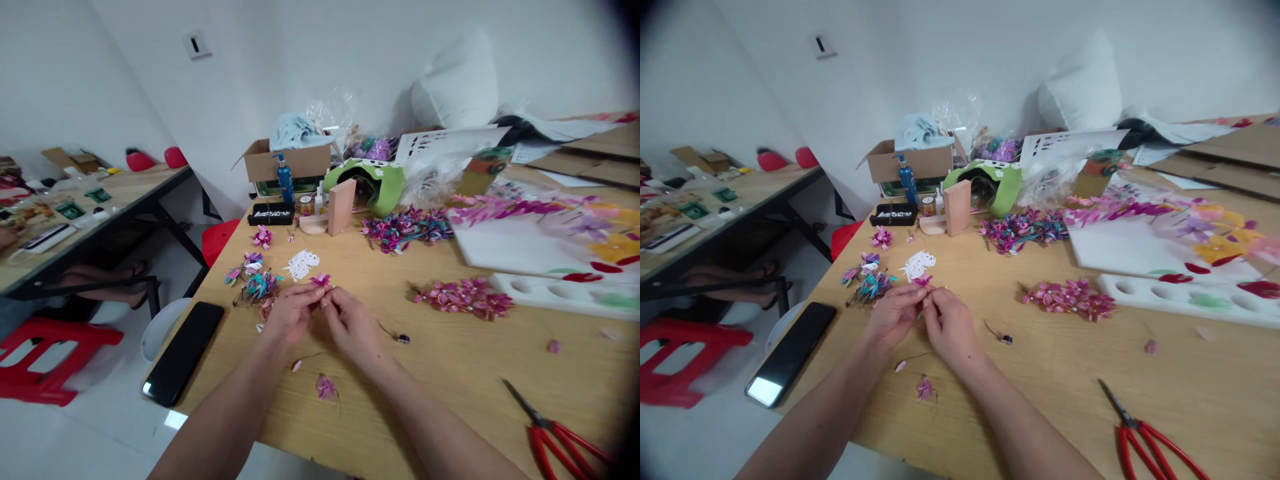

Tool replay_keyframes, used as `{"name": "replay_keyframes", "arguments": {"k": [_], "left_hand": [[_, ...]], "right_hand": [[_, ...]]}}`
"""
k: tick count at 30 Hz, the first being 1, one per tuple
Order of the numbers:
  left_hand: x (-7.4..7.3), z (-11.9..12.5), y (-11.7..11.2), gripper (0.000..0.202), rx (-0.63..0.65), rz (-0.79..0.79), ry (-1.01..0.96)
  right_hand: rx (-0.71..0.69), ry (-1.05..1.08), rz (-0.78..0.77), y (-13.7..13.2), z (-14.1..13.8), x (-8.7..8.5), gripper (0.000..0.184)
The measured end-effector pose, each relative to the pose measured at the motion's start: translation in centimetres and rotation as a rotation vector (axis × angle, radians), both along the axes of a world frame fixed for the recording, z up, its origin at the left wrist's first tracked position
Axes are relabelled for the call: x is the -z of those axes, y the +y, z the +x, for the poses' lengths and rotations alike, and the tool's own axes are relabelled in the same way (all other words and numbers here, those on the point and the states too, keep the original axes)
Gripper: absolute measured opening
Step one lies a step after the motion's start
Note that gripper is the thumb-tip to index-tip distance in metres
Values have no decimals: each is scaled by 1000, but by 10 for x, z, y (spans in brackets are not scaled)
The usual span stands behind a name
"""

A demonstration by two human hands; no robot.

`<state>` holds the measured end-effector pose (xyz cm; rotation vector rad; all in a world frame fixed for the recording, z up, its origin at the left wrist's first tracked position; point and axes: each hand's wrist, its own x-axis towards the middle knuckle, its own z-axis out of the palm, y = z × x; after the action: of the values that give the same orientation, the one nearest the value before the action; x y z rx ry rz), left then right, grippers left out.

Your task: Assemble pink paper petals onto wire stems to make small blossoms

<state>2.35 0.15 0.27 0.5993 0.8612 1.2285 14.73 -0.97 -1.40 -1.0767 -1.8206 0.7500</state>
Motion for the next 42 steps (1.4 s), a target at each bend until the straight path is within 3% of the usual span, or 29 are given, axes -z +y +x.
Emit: {"name": "replay_keyframes", "arguments": {"k": [6, 13, 23, 27, 31, 34, 38, 42], "left_hand": [[1, 5, -2, 12, -58, 9, -51], [-2, 4, -1, 7, -54, -87, -117], [-5, -5, 2, 6, -115, -52, -203], [-11, -10, 3, 8, -210, 155, -112], [-15, -16, -1, 8, -234, 362, 111], [-16, -19, -3, 11, -222, 397, 235], [-15, -22, -1, 14, -262, 376, 240], [-12, -22, 3, 12, -285, 338, 221]], "right_hand": [[-13, 14, 15, 0, 3, -3, 19], [-12, 18, -31, -3, 0, -4, 21], [-22, 6, -20, -3, -1, -1, 23], [-33, -61, 42, -5, -3, 1, 23], [-21, -76, 45, -4, -3, 6, 20], [11, -70, 6, -1, -2, 10, 19], [30, -58, -33, 4, 1, 10, 19], [-93, -107, -44, 8, 7, 1, 16]]}}
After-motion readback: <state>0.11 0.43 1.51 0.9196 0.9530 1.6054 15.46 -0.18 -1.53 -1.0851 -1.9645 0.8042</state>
